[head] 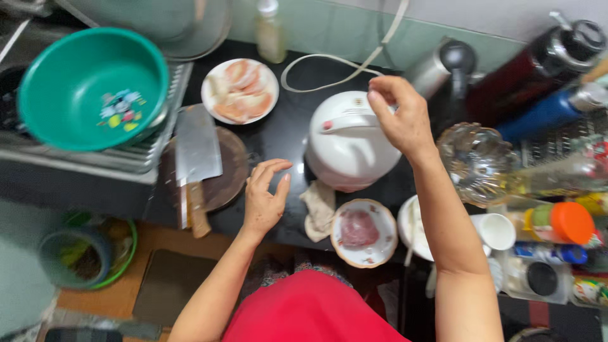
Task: The person fills an electric kettle with water at the sink, then washes kitchenware including a plate, a pot, and a strainer under running water in the sink, scrubbing them by hand and setting them aside. They also carry a plate of fruit slices and a packaged piece of meat around the kitchen and handle a knife and cutting board.
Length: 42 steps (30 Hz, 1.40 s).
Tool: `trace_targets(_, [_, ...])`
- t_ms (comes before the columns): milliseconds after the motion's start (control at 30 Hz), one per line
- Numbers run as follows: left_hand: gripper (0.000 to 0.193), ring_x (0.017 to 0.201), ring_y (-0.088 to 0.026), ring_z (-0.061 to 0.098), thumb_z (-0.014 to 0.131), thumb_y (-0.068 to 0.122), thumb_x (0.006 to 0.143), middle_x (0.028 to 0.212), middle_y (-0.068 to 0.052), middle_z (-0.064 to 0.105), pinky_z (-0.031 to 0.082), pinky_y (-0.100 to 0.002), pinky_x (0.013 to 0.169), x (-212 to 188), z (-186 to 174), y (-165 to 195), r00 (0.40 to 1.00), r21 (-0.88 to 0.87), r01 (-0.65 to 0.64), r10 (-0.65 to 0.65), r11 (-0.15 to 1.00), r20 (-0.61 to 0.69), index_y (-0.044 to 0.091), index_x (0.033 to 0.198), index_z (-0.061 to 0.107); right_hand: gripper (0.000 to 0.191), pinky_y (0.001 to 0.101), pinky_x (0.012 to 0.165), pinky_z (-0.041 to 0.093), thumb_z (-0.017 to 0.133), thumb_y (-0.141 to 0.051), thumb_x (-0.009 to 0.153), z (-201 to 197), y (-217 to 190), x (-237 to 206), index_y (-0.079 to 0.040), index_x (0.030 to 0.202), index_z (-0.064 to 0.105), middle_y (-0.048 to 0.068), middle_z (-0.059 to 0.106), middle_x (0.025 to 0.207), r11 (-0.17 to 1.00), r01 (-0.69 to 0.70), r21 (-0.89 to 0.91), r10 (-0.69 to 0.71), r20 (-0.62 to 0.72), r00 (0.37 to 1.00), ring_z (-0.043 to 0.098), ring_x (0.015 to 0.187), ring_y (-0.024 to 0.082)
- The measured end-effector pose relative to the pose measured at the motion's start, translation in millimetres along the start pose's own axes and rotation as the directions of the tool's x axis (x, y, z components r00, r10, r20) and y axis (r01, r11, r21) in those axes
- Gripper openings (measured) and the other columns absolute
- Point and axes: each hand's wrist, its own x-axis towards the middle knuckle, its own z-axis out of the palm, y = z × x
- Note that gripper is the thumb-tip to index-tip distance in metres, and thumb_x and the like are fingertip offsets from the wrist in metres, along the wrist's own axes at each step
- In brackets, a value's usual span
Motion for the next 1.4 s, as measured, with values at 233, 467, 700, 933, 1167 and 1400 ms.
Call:
trace_targets(233, [0.019, 0.111, -0.027, 0.068, 0.066, 0.009, 0.094, 0.115, -0.009, 0.072, 0.051, -0.037, 0.099, -71.1, -118.2, -61.5, 0.980, -0.047, 0.145, -0.150, 0.988, -0.132, 0.006, 0.112, 0.071, 0.032, 0.0351, 0.086, 0.058, 0.069, -0.022, 0.098, 126.0, -109.1, -13.0, -0.001, 0.121, 0.068, 0.013, 0.076, 0.109, 0.994, 0.014, 0.108, -0.057, 0.411, 0.910, 0.075, 0.099, 0.024])
trace_targets(467, [0.019, 0.104, -0.022, 0.071, 0.067, 0.012, 0.095, 0.111, -0.008, 0.074, 0.053, -0.034, 0.092, -154.9, -244.4, -134.2, 0.899, -0.063, 0.355, -0.359, 0.933, -0.250, 0.008, 0.113, 0.073, 0.036, 0.0355, 0.081, 0.058, 0.068, -0.029, 0.097, 265.3, -188.9, -49.7, -0.003, 0.122, 0.069, 0.012, 0.077, 0.107, 0.990, 0.015, 0.143, -0.102, 0.622, 0.776, 0.075, 0.091, 0.022])
trace_targets(700, [0.019, 0.101, -0.019, 0.072, 0.067, 0.013, 0.096, 0.108, -0.007, 0.074, 0.054, -0.033, 0.089, -211.7, -347.7, -189.1, 0.812, -0.078, 0.470, -0.465, 0.879, -0.352, 0.008, 0.113, 0.073, 0.039, 0.0340, 0.076, 0.058, 0.069, -0.036, 0.095, 394.9, -254.0, -88.9, -0.008, 0.123, 0.071, 0.009, 0.078, 0.097, 0.974, -0.159, 0.162, -0.015, 0.744, 0.667, 0.068, 0.082, 0.016])
trace_targets(933, [0.021, 0.101, -0.014, 0.070, 0.065, 0.013, 0.098, 0.114, -0.007, 0.072, 0.055, -0.028, 0.087, -208.1, -407.1, -240.5, 0.739, -0.283, 0.490, -0.565, 0.825, -0.368, 0.005, 0.116, 0.072, 0.040, 0.0335, 0.082, 0.056, 0.067, -0.036, 0.096, 489.7, -316.7, -75.3, -0.009, 0.126, 0.068, 0.007, 0.076, 0.105, 0.981, -0.084, 0.176, -0.106, 0.843, 0.528, 0.070, 0.092, 0.016])
trace_targets(1167, [0.024, 0.098, -0.012, 0.067, 0.065, 0.014, 0.098, 0.116, -0.007, 0.072, 0.052, -0.027, 0.081, -181.3, -465.5, -322.6, 0.666, -0.478, 0.485, -0.663, 0.733, -0.341, 0.004, 0.119, 0.071, 0.039, 0.0348, 0.083, 0.056, 0.068, -0.035, 0.096, 623.0, -341.9, -35.4, -0.008, 0.124, 0.069, 0.010, 0.076, 0.105, 0.941, -0.128, 0.314, -0.230, 0.867, 0.441, 0.070, 0.095, 0.017])
trace_targets(1400, [0.027, 0.104, -0.010, 0.068, 0.064, 0.017, 0.099, 0.115, -0.007, 0.075, 0.052, -0.026, 0.089, -127.9, -557.0, -411.3, 0.679, -0.433, 0.504, -0.653, 0.747, -0.336, 0.004, 0.122, 0.069, 0.037, 0.0302, 0.087, 0.057, 0.069, -0.026, 0.097, 773.1, -348.6, -11.3, -0.002, 0.125, 0.066, 0.010, 0.077, 0.104, 0.850, -0.334, 0.406, -0.259, 0.876, 0.407, 0.072, 0.095, 0.013])
